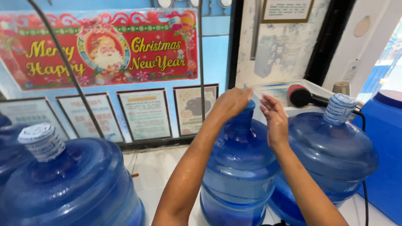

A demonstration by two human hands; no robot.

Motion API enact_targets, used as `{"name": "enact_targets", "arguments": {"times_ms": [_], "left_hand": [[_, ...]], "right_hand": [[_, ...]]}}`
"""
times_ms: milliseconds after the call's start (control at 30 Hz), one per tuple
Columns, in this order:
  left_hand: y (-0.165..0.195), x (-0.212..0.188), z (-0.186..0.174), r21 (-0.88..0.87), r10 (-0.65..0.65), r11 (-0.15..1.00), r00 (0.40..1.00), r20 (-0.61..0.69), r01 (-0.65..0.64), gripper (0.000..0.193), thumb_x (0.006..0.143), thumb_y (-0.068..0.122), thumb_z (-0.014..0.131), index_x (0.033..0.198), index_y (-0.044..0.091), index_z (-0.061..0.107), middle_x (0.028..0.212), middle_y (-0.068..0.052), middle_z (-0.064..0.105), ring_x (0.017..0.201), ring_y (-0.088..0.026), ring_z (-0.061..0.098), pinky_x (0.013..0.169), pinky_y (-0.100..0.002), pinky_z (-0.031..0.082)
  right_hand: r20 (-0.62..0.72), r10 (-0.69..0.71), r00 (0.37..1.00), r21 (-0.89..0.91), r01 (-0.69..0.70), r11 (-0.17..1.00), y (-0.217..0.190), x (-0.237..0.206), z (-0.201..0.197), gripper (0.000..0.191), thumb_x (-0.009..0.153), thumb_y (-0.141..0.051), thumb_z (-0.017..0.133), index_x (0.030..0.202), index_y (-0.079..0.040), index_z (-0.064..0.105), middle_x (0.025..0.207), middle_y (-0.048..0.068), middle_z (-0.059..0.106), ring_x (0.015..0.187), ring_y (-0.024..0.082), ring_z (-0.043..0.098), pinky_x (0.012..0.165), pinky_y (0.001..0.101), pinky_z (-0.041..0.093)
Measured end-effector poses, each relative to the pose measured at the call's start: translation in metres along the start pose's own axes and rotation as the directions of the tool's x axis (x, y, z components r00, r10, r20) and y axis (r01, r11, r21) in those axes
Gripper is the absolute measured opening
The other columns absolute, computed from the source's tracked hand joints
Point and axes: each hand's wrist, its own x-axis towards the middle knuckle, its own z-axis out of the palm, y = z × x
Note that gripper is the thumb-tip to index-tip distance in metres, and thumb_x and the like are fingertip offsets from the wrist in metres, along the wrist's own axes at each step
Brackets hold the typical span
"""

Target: The person cleans a water jug cap, places it on a large blue water jug, and uses a heat gun to shrink the plastic seal around the neck. They then wipe the jug with a cloth and organize small plastic seals from a storage unit.

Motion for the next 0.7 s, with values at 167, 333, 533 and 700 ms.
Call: {"name": "enact_targets", "arguments": {"times_ms": [167,333,533,700], "left_hand": [[-0.006,-0.003,-0.004,-0.726,-0.189,0.523,0.891,0.413,0.447,0.028,0.102,0.024,0.059,0.111,0.001,0.072,0.099,-0.012,0.071,0.088,-0.022,0.065,0.076,-0.040,0.053],[0.003,-0.026,-0.008,-0.843,-0.146,0.270,0.885,0.442,0.465,0.029,0.102,0.021,0.052,0.105,-0.001,0.071,0.090,-0.017,0.076,0.082,-0.024,0.075,0.076,-0.037,0.061],[0.021,-0.030,-0.021,-0.777,-0.168,0.504,0.925,0.341,0.378,0.027,0.102,0.022,0.054,0.101,0.000,0.070,0.088,-0.014,0.076,0.081,-0.022,0.074,0.077,-0.033,0.059],[0.034,-0.061,-0.012,-0.667,-0.414,0.720,0.890,-0.192,0.191,0.031,0.099,0.020,0.052,0.096,0.001,0.076,0.093,-0.009,0.074,0.085,-0.016,0.065,0.080,-0.029,0.051]], "right_hand": [[-0.039,-0.135,0.990,-0.275,0.119,0.954,-0.015,-0.007,0.010,0.037,0.101,-0.005,0.042,0.134,0.004,0.057,0.138,0.014,0.057,0.129,0.024,0.059,0.111,0.0379,0.047],[0.024,-0.258,0.966,-0.360,0.249,0.899,-0.038,-0.026,0.020,0.028,0.101,0.000,0.047,0.126,0.001,0.059,0.133,0.012,0.057,0.121,0.023,0.062,0.108,0.0361,0.051],[0.111,-0.425,0.899,-0.760,0.352,0.546,-0.098,-0.092,-0.123,0.024,0.100,0.007,0.055,0.122,-0.001,0.063,0.136,0.015,0.060,0.130,0.025,0.058,0.115,0.0378,0.045],[-0.383,-0.260,0.886,-0.564,-0.002,0.826,-0.074,-0.122,-0.309,0.024,0.108,-0.001,0.045,0.126,0.001,0.062,0.129,0.012,0.065,0.122,0.020,0.063,0.116,0.0379,0.048]]}}
